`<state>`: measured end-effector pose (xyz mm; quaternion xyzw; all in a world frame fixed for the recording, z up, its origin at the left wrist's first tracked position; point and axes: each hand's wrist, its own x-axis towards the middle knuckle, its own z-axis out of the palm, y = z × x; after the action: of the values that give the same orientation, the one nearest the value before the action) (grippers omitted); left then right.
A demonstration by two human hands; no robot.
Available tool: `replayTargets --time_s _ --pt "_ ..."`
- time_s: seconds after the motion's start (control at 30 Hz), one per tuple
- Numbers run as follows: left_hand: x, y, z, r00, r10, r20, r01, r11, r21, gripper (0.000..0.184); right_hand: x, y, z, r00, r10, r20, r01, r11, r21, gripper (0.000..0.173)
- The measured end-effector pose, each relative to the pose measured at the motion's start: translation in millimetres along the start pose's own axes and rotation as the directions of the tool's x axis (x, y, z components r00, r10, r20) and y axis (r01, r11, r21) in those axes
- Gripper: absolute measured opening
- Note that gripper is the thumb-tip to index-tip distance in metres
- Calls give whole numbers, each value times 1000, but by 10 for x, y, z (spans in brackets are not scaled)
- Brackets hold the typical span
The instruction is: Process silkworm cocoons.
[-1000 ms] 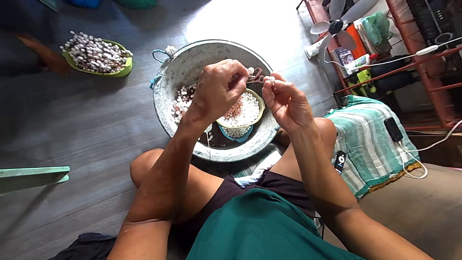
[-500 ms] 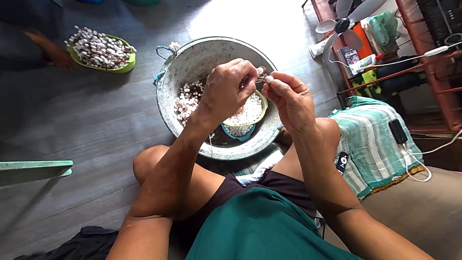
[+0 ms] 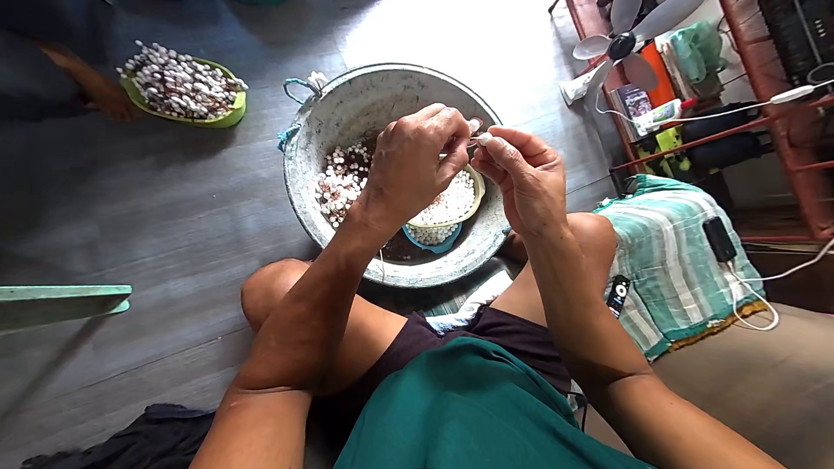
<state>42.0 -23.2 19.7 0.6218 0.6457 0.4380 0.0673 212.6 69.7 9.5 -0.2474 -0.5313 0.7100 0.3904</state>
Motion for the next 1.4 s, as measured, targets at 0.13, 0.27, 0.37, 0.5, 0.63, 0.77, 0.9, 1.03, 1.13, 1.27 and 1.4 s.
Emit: replayTargets --time_s 0.13,0.27,0.37,0.5,0.63,0.77,0.9,1.03,1.13,1.27,1.4 --pt "-4 1 17 1000 1 -11 -1 1000 21 13 -4 -6 8 1000 -9 1 9 1000 -17 17" --pt "-6 -5 24 1000 6 -11 -6 1000 27 13 -4 -4 8 1000 -23 6 23 999 -32 17" --pt "-8 -2 29 1000 8 -12 -8 999 36 14 -5 6 6 999 -34 4 34 999 -36 16" --pt "-11 0 37 1000 15 -11 -15 999 40 13 -88 -17 10 1000 -19 22 21 996 -85 19" --pt "-18 11 49 1000 17 -24 -15 998 62 14 5 48 -14 997 -73 23 75 993 -94 18" --pt "-23 28 69 999 0 -45 3 997 74 14 4 43 6 998 -70 7 70 994 -87 18" --pt "-26 38 85 998 -2 -57 6 997 81 14 12 42 5 997 -80 8 81 992 -95 19" --pt "-27 36 100 999 -1 -47 5 995 97 14 17 39 -2 996 -84 9 84 992 -91 18" --pt "-23 24 102 999 -4 -44 8 996 91 15 22 34 -17 997 -82 2 82 994 -76 19" --pt "-6 -22 17 999 -22 -27 22 1000 3 15 39 -69 -138 996 82 -29 -74 975 212 22" --pt "40 -62 -114 995 -38 -97 27 993 -116 16 36 -166 -299 984 177 33 -166 823 544 24"
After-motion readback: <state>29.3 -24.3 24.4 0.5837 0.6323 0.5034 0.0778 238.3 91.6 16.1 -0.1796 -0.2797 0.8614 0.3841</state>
